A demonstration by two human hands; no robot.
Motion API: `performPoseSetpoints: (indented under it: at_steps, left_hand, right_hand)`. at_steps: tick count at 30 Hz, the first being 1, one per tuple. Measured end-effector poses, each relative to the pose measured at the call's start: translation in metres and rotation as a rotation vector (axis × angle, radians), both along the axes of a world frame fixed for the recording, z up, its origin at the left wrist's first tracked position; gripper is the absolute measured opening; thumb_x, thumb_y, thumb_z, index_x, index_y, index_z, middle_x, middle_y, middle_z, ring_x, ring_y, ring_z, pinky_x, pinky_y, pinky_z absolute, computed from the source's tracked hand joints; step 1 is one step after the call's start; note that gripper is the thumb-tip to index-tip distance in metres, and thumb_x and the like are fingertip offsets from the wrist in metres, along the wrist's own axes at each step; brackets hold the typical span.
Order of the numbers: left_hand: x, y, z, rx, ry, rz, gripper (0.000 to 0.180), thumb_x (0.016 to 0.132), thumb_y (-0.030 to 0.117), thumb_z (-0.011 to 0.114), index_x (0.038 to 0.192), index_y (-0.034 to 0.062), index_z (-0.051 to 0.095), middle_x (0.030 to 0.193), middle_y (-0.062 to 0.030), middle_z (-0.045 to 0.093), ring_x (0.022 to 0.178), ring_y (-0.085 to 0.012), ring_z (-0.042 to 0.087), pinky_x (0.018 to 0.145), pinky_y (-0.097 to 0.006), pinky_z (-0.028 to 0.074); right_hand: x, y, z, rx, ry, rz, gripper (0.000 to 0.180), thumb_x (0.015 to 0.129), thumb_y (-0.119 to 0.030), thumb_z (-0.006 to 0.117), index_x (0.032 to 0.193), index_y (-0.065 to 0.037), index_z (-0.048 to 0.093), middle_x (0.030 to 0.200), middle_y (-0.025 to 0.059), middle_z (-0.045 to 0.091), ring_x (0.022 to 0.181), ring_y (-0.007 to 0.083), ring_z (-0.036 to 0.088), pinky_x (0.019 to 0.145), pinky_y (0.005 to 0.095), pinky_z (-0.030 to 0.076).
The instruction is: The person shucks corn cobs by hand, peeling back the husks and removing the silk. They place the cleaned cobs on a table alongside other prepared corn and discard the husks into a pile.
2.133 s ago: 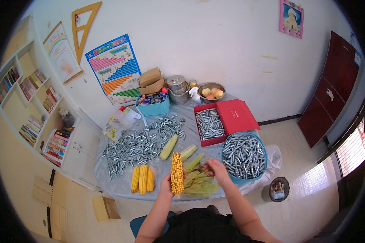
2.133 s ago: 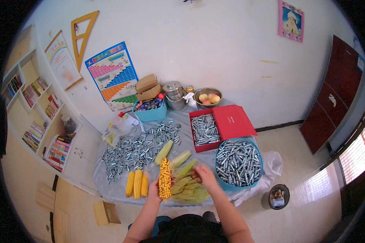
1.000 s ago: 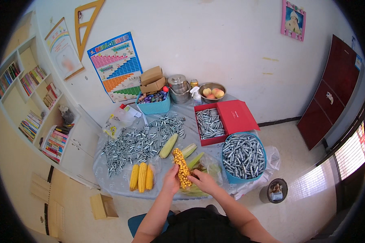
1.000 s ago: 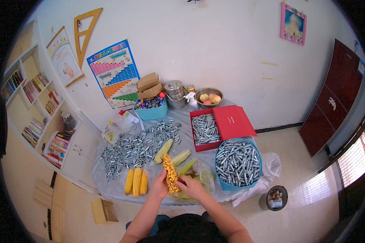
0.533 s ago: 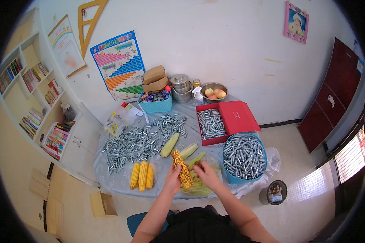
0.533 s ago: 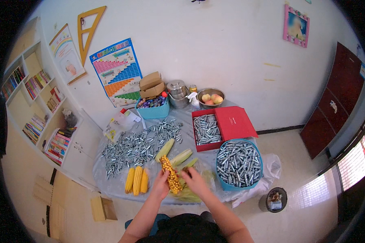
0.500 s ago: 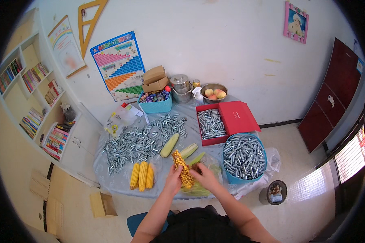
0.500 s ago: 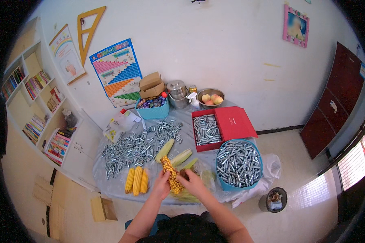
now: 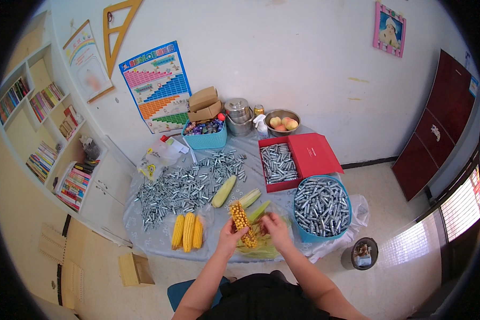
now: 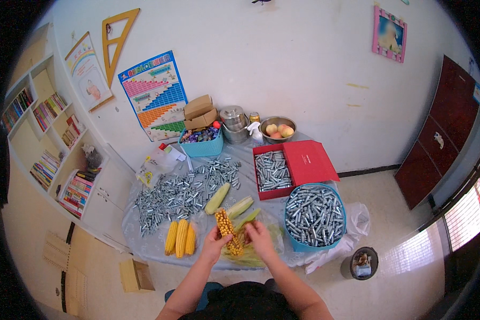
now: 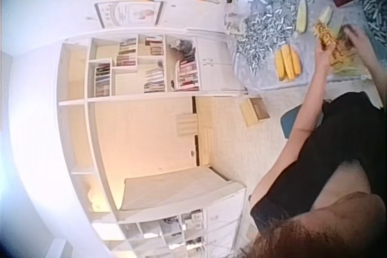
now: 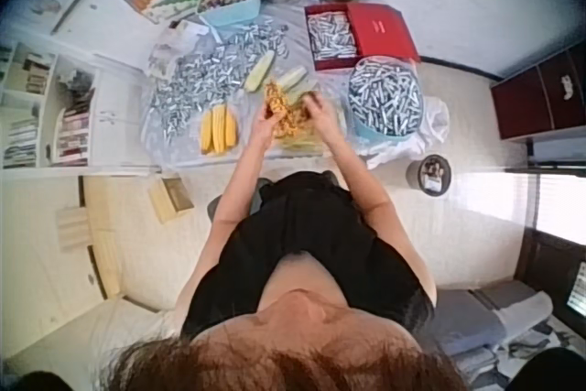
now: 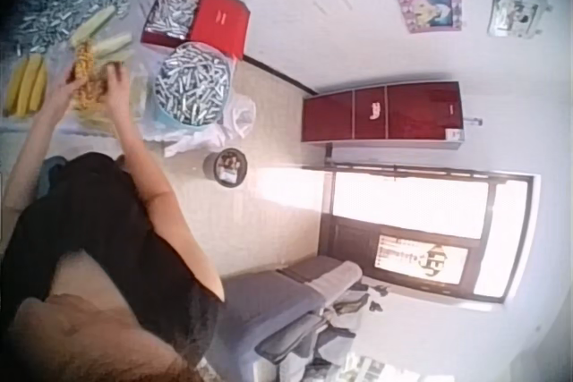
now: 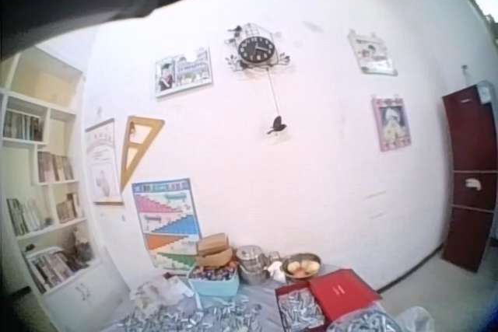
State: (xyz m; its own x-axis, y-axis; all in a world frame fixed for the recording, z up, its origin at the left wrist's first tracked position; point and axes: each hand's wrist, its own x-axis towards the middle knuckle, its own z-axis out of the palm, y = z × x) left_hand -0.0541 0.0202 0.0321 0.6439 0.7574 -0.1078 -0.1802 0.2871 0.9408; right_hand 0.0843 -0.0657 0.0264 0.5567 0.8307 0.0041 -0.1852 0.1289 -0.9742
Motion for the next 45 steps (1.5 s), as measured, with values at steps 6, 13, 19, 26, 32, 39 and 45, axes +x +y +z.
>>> performPoseSetpoints:
  at_steps: [6, 13, 19, 26, 32, 39, 45]
  left_hand:
    - [0.004, -0.002, -0.018, 0.223, 0.086, 0.022, 0.054, 0.076, 0.003, 0.066, 0.122, 0.0010, 0.037, 0.109, -0.0058, 0.053, 0.098, -0.0133, 0.052, 0.084, -0.027, 0.043]
    - [0.006, -0.009, -0.010, 0.436, 0.168, 0.011, 0.059, 0.074, 0.004, 0.068, 0.125, 0.0006, 0.038, 0.114, -0.0068, 0.052, 0.104, -0.0139, 0.050, 0.089, -0.029, 0.041]
    - [0.002, -0.004, -0.011, 0.446, 0.186, 0.023, 0.058, 0.072, 0.006, 0.070, 0.122, 0.0010, 0.043, 0.108, -0.0068, 0.054, 0.099, -0.0156, 0.053, 0.086, -0.028, 0.042]
    - [-0.005, 0.000, -0.001, -0.037, -0.088, 0.046, 0.048, 0.078, 0.001, 0.062, 0.121, 0.0036, 0.041, 0.104, -0.0048, 0.056, 0.095, -0.0152, 0.055, 0.083, -0.028, 0.044]
    - [-0.009, 0.004, 0.002, -0.348, -0.305, -0.029, 0.037, 0.086, 0.008, 0.048, 0.122, 0.0050, 0.037, 0.109, -0.0087, 0.052, 0.099, -0.0220, 0.053, 0.088, -0.035, 0.042]
    - [-0.003, -0.002, 0.006, -0.402, -0.280, -0.134, 0.041, 0.087, 0.011, 0.043, 0.127, 0.0033, 0.035, 0.114, -0.0096, 0.050, 0.105, -0.0223, 0.051, 0.092, -0.036, 0.039]
    - [-0.004, -0.006, -0.003, -0.254, -0.091, -0.156, 0.046, 0.087, 0.010, 0.046, 0.130, 0.0020, 0.033, 0.119, -0.0071, 0.048, 0.107, -0.0165, 0.049, 0.091, -0.029, 0.039]
  right_hand:
    - [0.012, 0.014, 0.024, 0.004, -0.041, -0.027, 0.022, 0.085, -0.020, 0.059, 0.094, 0.000, 0.058, 0.077, 0.0020, 0.057, 0.066, 0.0066, 0.051, 0.060, 0.0218, 0.042]
    - [-0.001, 0.016, 0.025, -0.119, -0.450, -0.081, 0.030, 0.074, -0.025, 0.068, 0.090, -0.001, 0.062, 0.074, 0.0167, 0.062, 0.067, 0.0229, 0.061, 0.060, 0.0305, 0.046]
    - [0.004, 0.023, 0.006, -0.110, -0.062, 0.030, 0.025, 0.080, -0.023, 0.064, 0.089, 0.000, 0.061, 0.079, 0.0052, 0.063, 0.069, 0.0173, 0.059, 0.062, 0.0292, 0.045]
    - [0.031, 0.004, -0.003, 0.444, 0.746, 0.158, 0.015, 0.090, -0.017, 0.049, 0.100, -0.007, 0.052, 0.090, 0.0032, 0.059, 0.082, 0.0146, 0.056, 0.075, 0.0315, 0.044]
    - [0.041, -0.006, 0.009, 0.148, 0.359, 0.041, 0.018, 0.090, -0.017, 0.048, 0.101, -0.004, 0.052, 0.082, 0.0039, 0.056, 0.075, 0.0123, 0.055, 0.068, 0.0262, 0.044]
    - [0.010, 0.017, 0.016, -0.056, 0.013, 0.064, 0.022, 0.082, -0.021, 0.062, 0.090, -0.001, 0.061, 0.075, -0.0015, 0.057, 0.065, 0.0050, 0.050, 0.059, 0.0206, 0.040]
    - [0.005, 0.015, 0.032, -0.234, -0.346, 0.071, 0.024, 0.079, -0.019, 0.065, 0.086, 0.003, 0.062, 0.078, 0.0043, 0.062, 0.068, 0.0096, 0.054, 0.064, 0.0242, 0.044]
